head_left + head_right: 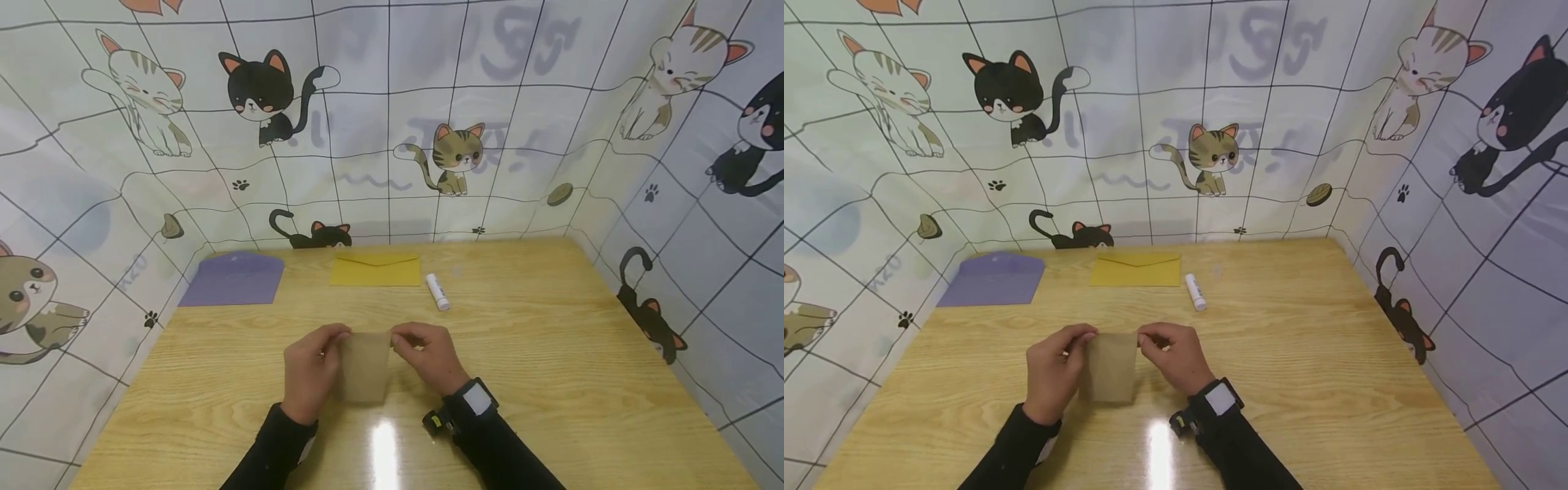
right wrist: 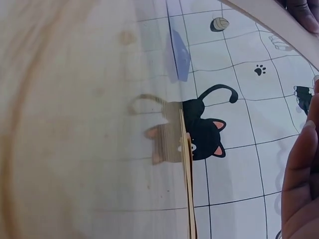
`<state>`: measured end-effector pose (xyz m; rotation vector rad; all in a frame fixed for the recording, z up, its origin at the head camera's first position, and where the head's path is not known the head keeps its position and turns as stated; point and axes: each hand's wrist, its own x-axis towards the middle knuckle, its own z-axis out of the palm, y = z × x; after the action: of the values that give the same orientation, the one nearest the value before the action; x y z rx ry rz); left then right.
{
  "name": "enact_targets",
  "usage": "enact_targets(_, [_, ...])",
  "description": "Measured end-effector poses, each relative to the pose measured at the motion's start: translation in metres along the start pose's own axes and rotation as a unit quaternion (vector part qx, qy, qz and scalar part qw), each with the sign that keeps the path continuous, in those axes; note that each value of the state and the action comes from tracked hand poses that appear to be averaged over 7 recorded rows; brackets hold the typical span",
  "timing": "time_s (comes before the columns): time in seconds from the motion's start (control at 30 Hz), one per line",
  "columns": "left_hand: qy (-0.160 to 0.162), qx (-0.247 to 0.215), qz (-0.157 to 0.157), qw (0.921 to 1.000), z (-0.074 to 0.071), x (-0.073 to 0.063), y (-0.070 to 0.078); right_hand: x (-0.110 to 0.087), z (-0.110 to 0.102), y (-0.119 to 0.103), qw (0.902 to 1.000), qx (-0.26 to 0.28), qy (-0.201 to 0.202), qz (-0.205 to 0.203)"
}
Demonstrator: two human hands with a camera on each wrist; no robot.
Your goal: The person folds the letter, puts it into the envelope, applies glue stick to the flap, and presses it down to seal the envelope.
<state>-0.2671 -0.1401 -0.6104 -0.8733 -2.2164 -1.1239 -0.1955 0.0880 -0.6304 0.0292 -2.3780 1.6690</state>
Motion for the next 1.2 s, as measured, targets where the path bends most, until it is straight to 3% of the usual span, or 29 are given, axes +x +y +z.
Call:
enact_targets(0.13, [-0.013,-0.012,-0.015,0.9997,0.001,-0.001,-0.001,0.0,0.0,0.0,0.9994,0.013,-0.026,0.018])
enact_targets(0.33, [-0.092,-0.04,-0.017,0.9948,0.003,-0.003,0.001,0.001,-0.001,-0.002,0.9978,0.016,-0.055,0.031])
enact_targets(0.43, [-0.114,-0.043,-0.019,0.9923,0.003,-0.004,0.002,0.001,0.0,-0.003,0.9971,0.009,-0.072,0.02])
enact_targets(0.63, [-0.148,-0.054,0.036,0.9869,0.006,-0.007,0.001,0.0,0.007,-0.006,0.9926,0.014,-0.12,-0.007])
enact_targets(0.8, [-0.127,-0.05,0.069,0.9882,0.008,-0.007,0.002,-0.002,0.01,-0.005,0.9922,0.027,-0.121,-0.002])
enact_targets(1.2, [-0.057,-0.022,0.057,0.9965,0.005,-0.006,0.001,-0.004,0.011,-0.004,0.9932,0.022,-0.109,0.035])
